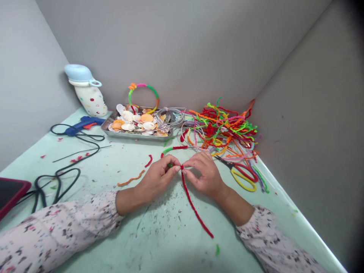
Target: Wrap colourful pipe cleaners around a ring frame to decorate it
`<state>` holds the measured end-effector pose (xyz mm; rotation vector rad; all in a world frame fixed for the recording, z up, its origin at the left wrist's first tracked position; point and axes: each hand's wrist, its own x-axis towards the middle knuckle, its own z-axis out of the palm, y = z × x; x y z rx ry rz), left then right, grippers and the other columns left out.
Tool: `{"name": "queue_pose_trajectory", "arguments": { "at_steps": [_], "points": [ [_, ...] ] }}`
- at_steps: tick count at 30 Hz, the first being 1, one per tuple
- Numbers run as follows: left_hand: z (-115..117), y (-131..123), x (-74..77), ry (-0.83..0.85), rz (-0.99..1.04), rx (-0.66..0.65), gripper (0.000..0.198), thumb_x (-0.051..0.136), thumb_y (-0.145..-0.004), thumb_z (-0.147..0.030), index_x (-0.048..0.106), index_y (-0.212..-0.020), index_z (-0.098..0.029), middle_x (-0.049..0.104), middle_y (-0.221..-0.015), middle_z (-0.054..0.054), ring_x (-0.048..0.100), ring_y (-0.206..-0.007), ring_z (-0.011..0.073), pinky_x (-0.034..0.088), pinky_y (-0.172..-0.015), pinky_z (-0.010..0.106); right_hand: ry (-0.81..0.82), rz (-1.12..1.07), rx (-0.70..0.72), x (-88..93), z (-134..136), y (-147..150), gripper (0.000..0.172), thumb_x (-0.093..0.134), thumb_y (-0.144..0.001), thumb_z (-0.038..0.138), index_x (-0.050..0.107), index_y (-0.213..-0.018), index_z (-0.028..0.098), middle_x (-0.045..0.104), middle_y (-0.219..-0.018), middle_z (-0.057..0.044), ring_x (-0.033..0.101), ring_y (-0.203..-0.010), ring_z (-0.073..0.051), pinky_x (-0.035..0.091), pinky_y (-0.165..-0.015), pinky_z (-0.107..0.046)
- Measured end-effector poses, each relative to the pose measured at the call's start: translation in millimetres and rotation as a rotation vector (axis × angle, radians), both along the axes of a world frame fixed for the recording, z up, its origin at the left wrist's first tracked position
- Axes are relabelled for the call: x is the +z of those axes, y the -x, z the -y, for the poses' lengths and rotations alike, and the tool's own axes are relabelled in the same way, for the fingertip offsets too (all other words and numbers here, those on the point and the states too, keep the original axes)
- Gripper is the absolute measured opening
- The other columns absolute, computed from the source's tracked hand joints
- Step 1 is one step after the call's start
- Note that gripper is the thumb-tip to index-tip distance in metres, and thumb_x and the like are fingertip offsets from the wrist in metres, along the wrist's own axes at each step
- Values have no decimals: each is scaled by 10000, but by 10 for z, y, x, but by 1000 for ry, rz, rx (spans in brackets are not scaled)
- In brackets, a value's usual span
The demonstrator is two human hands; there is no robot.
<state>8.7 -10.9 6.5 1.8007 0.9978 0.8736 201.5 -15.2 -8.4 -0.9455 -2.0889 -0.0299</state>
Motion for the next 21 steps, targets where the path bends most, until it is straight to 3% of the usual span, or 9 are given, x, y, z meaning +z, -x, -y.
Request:
{"name": "queue_pose_trajectory", "arguments": {
  "at_steps": [11,21],
  "points": [
    [-6,6,-27,30,27,-17,176,480,-905,-342,543,-891,-178,445,-603,-57,406,-545,99,330,-501,204,-213,186,-44,15,-23,-31,45,599,-861,192,617,-887,224,655,-783,-23,565,-796,-188,432,-803,-375],
    [5,12,6,69,55,-55,172,479,-899,-341,525,-874,-178,430,-617,-55,389,-534,94,327,-499,207,-277,271,-24,45,10,-85,67,576,-895,223,627,-928,253,653,-779,-19,585,-816,-189,420,-808,-375]
  ]
}}
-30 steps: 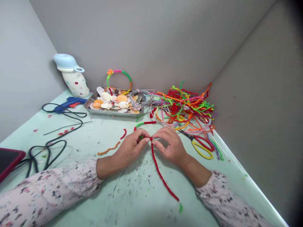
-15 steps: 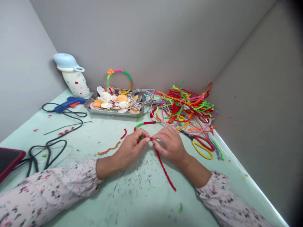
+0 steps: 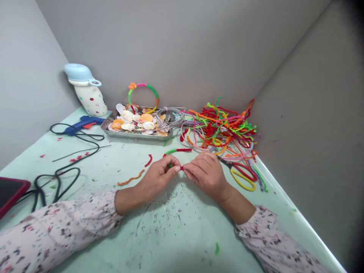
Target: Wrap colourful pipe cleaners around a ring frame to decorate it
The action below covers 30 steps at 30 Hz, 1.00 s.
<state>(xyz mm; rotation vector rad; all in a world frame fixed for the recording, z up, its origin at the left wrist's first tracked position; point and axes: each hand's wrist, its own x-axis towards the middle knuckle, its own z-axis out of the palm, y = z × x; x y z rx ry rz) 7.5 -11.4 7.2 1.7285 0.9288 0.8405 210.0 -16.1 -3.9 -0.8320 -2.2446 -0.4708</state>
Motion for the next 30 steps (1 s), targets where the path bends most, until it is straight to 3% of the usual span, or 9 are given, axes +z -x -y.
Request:
{"name": "queue_pose_trajectory", "arguments": {
  "at_steps": [7,12,20,30],
  "points": [
    [6,-7,18,17,20,-9,145,489,-890,-316,510,-850,-178,430,-622,-58,384,-542,95,321,-529,219,-16,30,5,-12,4,1,79,580,-885,210,614,-945,248,657,-769,-18,578,-802,-193,411,-793,-374],
    [4,-1,-8,-13,-4,3,133,486,-893,-294,517,-852,-172,443,-649,-52,383,-564,95,317,-542,220,152,-76,22,-51,6,53,116,565,-860,190,593,-969,219,627,-724,-12,553,-711,-178,405,-724,-355],
    [-16,-2,-71,-93,-49,-7,108,479,-895,-260,528,-865,-169,508,-750,-18,452,-675,119,359,-614,237,307,-262,135,-59,24,111,241,580,-820,131,578,-1047,212,709,-886,-28,587,-720,-164,449,-736,-344],
    [-7,0,-61,-44,-6,-8,119,483,-912,-279,529,-893,-171,479,-677,-46,420,-574,92,334,-550,215,303,-375,135,-40,32,131,264,605,-814,118,605,-1045,246,727,-899,-20,639,-751,-175,490,-748,-361]
  ]
}}
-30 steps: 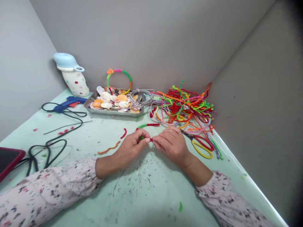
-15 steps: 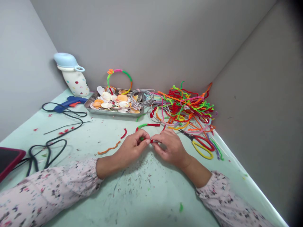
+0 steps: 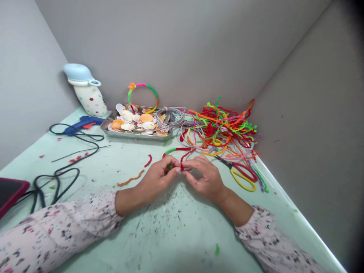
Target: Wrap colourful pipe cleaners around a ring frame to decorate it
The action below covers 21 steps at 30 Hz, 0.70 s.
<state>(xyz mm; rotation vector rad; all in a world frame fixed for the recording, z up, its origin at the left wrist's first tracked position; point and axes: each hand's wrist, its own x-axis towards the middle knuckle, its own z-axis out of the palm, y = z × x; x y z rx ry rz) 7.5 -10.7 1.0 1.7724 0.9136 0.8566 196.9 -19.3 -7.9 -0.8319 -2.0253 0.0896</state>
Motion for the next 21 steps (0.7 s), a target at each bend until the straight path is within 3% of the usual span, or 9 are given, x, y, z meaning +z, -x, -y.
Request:
{"name": "queue_pose_trajectory", "arguments": {
  "at_steps": [12,21],
  "points": [
    [-13,-1,7,-2,-66,31,177,520,-898,-316,599,-864,-161,502,-630,-48,424,-550,88,332,-531,211,131,-88,-9,14,41,-33,296,590,-820,139,599,-1099,240,709,-968,-42,644,-840,-188,526,-797,-373],
    [-34,-12,1,-99,-105,2,186,533,-885,-254,695,-867,-164,636,-765,1,553,-710,122,411,-663,233,224,-121,-83,-41,24,-35,275,591,-859,194,603,-1128,252,712,-1028,-43,683,-899,-179,549,-824,-350]
  ]
}}
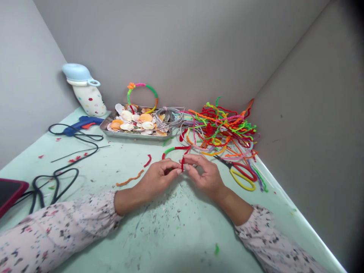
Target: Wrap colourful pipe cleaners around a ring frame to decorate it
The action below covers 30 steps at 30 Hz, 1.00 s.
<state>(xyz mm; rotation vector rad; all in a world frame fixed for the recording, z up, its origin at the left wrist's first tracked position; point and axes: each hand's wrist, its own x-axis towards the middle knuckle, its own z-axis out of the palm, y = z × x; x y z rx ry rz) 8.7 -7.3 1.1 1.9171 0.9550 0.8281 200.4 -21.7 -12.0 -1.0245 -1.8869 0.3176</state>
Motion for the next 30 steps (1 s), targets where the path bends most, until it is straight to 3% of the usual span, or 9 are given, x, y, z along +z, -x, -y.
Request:
{"name": "queue_pose_trajectory", "arguments": {
  "at_steps": [4,12,30],
  "points": [
    [8,5,-3,-7,-30,-18,188,535,-881,-236,707,-894,-162,635,-797,10,573,-742,125,422,-687,234,43,-23,-24,-3,-14,14,252,611,-861,222,618,-1111,256,716,-1026,-38,699,-871,-169,556,-798,-328],
    [4,-11,-44,-17,-68,-54,191,516,-885,-231,694,-909,-167,644,-814,9,569,-736,123,423,-677,228,-71,-89,-51,34,16,45,137,653,-815,157,640,-925,238,706,-847,3,668,-783,-140,533,-753,-283],
    [7,-17,28,-72,-109,6,202,504,-863,-224,701,-859,-182,647,-781,8,579,-724,137,430,-667,246,-1,-191,-53,-36,18,29,129,645,-819,197,531,-863,241,623,-804,4,620,-765,-157,505,-724,-299]
  ]
}}
